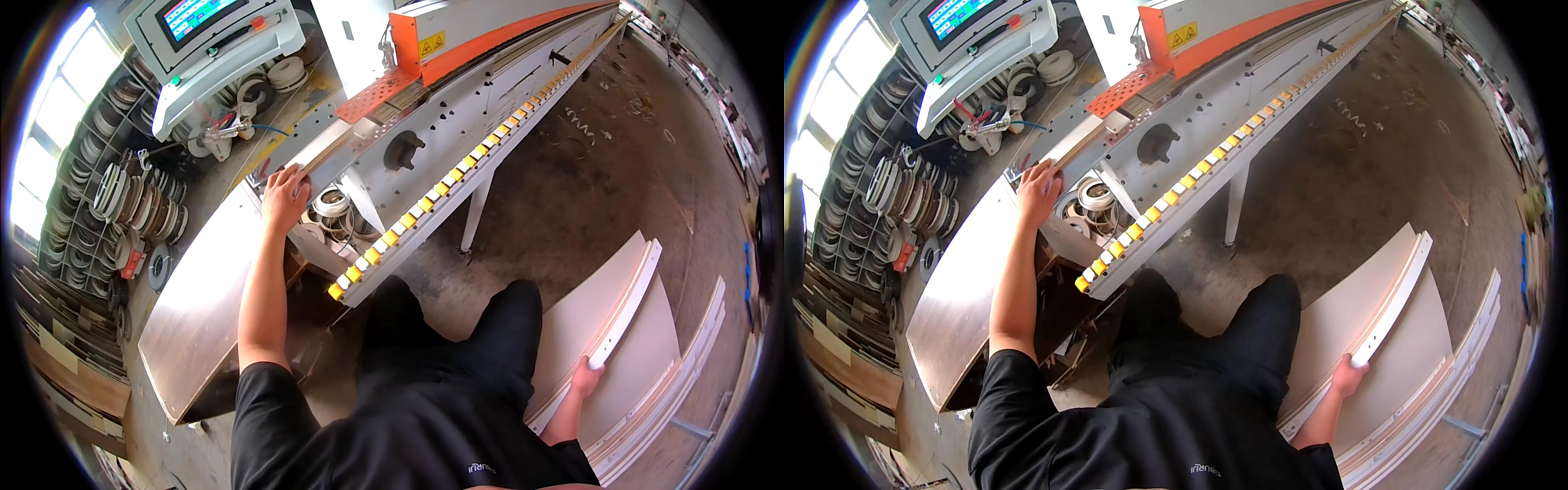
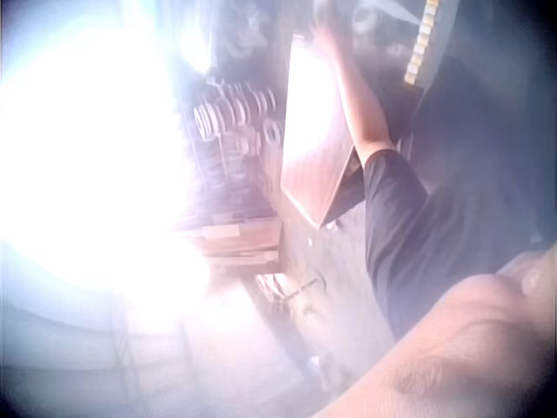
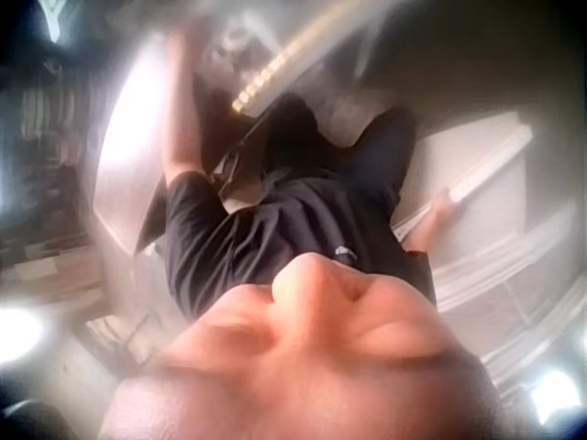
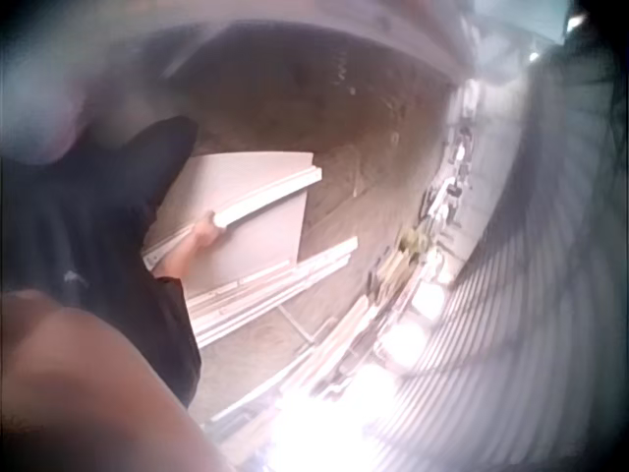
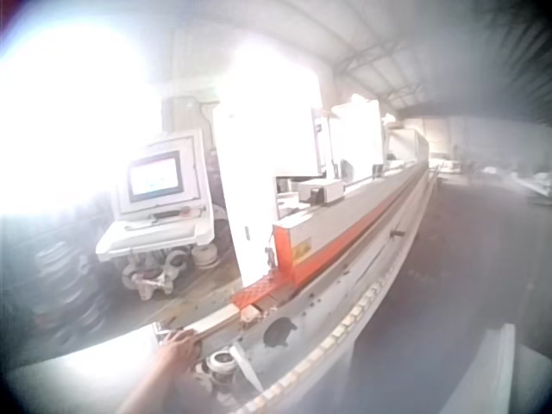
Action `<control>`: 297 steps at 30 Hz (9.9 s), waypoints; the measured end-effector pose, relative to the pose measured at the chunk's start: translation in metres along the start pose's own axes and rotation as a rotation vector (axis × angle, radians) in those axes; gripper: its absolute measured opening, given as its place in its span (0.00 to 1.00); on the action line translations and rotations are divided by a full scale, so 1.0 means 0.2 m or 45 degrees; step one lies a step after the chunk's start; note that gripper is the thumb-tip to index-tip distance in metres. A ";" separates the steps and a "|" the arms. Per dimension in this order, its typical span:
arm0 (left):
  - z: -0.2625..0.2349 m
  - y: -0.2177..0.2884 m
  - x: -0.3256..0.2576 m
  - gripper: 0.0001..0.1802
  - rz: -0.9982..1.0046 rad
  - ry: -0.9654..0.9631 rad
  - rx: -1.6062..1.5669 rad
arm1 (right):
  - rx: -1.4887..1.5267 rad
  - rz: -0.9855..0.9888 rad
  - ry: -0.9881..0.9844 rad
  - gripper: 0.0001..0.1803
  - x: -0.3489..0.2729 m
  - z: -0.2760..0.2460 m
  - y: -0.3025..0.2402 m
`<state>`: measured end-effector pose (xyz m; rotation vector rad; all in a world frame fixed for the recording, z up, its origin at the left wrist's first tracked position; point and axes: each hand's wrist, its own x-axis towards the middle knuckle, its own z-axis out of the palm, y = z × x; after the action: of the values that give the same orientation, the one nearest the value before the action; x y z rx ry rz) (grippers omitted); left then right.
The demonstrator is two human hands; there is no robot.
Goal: The person repeatedly picks up long, white rectangular panels from a stack and feeds them into a large industrial machine. The person handles the panels one at a time, placing them onto the machine's conveyor belt and guiding them through the processing area.
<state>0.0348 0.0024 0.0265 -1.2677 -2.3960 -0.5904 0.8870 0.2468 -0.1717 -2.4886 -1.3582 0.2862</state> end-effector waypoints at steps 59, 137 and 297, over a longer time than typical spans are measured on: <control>0.00 0.01 0.00 0.27 -0.049 -0.036 0.028 | 0.006 0.041 -0.032 0.53 0.04 0.00 0.00; 1.11 0.01 0.21 0.16 -0.348 -0.677 0.127 | -0.003 0.023 -0.004 0.46 0.03 0.02 -0.05; -0.05 0.17 0.01 0.42 0.007 -0.415 0.516 | 0.058 0.133 -0.039 0.52 -0.03 -0.03 -0.04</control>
<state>0.0625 0.0160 0.0424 -1.2598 -2.5875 0.1193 0.8787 0.2441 -0.1625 -2.5314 -1.2208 0.3747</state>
